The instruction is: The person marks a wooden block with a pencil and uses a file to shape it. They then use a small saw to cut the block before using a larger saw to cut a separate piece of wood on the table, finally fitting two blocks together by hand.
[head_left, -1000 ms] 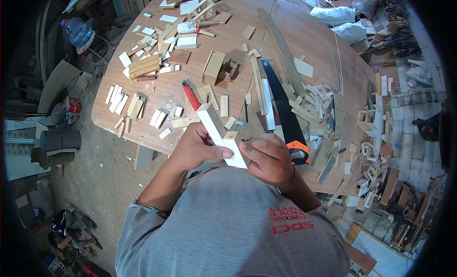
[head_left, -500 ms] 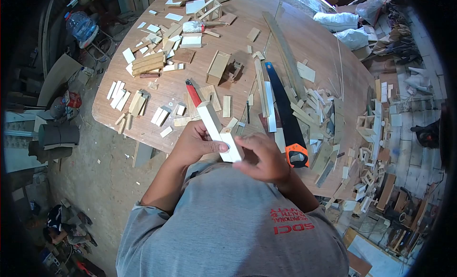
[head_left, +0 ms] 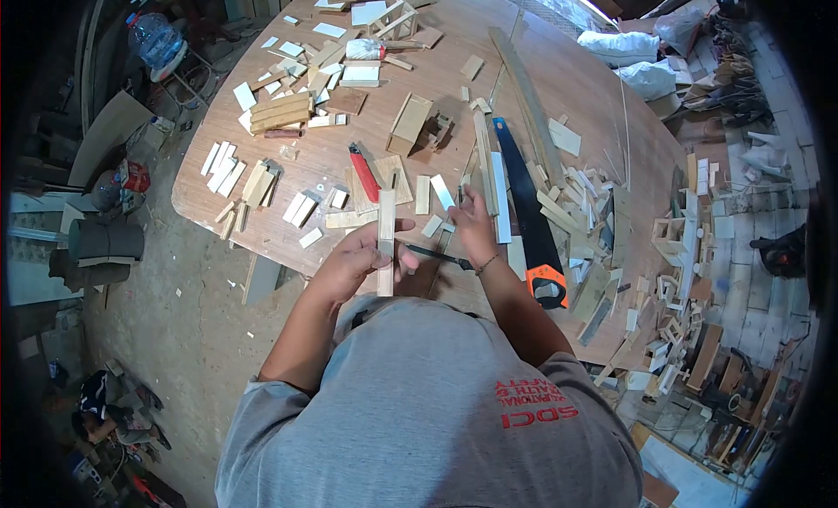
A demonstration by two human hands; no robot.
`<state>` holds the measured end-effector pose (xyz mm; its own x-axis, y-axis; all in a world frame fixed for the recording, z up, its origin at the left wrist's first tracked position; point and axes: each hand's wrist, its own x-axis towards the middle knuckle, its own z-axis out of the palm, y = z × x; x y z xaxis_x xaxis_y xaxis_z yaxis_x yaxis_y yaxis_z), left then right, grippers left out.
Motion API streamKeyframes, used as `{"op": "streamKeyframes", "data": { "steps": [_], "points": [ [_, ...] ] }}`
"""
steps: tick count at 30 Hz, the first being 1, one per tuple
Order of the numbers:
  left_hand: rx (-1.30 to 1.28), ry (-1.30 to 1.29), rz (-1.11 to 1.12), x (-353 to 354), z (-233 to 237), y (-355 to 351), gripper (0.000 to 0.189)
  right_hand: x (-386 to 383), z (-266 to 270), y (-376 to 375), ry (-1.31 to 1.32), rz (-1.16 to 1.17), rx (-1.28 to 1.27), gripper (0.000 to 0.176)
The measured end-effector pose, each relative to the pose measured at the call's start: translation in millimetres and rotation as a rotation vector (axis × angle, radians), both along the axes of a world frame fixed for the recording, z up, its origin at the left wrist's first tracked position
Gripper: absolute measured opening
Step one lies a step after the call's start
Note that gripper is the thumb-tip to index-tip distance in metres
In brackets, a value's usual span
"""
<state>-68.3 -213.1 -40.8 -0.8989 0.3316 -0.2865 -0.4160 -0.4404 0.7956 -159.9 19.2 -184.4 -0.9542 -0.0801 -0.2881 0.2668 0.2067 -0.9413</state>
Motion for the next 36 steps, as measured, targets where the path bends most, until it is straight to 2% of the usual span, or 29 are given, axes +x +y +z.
{"op": "streamKeyframes", "data": {
  "steps": [1, 5, 7, 8, 10, 11, 13, 14, 16, 23, 28, 36],
  "points": [
    [0.000, 0.002, -0.001, 0.6, -0.9, -0.5, 0.064, -0.5, -3.4, -3.3, 0.238, -0.050, 0.216, 0.043],
    [-0.012, 0.028, -0.024, 2.7, -6.4, -1.3, 0.056, 0.2, -1.6, -1.9, 0.388, 0.008, 0.323, 0.049],
    [-0.011, 0.023, -0.035, 3.9, -7.5, -0.1, 0.054, 9.0, 2.2, 3.1, 0.465, 0.119, 0.482, 0.052],
    [-0.041, 0.036, -0.029, 5.0, -8.0, 0.6, 0.052, 14.5, -3.9, 9.3, 0.463, 0.113, 0.484, 0.052],
    [-0.072, 0.049, -0.031, 7.7, -10.4, 2.1, 0.051, 27.7, -23.9, 27.4, 0.382, 0.266, 0.705, 0.052],
    [-0.123, 0.052, -0.019, 8.9, -13.0, 2.1, 0.049, 35.5, -31.6, 36.6, 0.381, 0.260, 0.704, 0.052],
    [-0.178, 0.055, -0.012, 13.0, -15.4, 3.0, 0.048, 54.3, -37.3, 49.8, 0.213, 0.437, 0.749, 0.050],
    [-0.242, 0.040, 0.018, 15.6, -15.7, 3.7, 0.048, 65.0, -39.0, 54.0, 0.213, 0.434, 0.746, 0.050],
    [-0.308, 0.021, 0.050, 21.9, -17.6, 4.8, 0.048, 85.3, -36.4, 59.2, 0.265, 0.387, 1.053, 0.045],
    [-0.259, -0.027, 0.132, 51.6, -30.1, 2.7, 0.045, 89.2, -63.3, 84.1, 0.420, 0.447, 1.029, 0.033],
    [-0.282, -0.045, 0.204, 77.9, -26.2, 11.0, 0.040, 83.9, -61.2, 86.6, 0.479, 0.472, 0.990, 0.025],
    [-0.336, -0.045, 0.360, 127.4, -15.0, 54.2, 0.028, 81.9, -54.4, 93.9, 0.502, 0.572, 0.960, 0.024]
  ]
}}
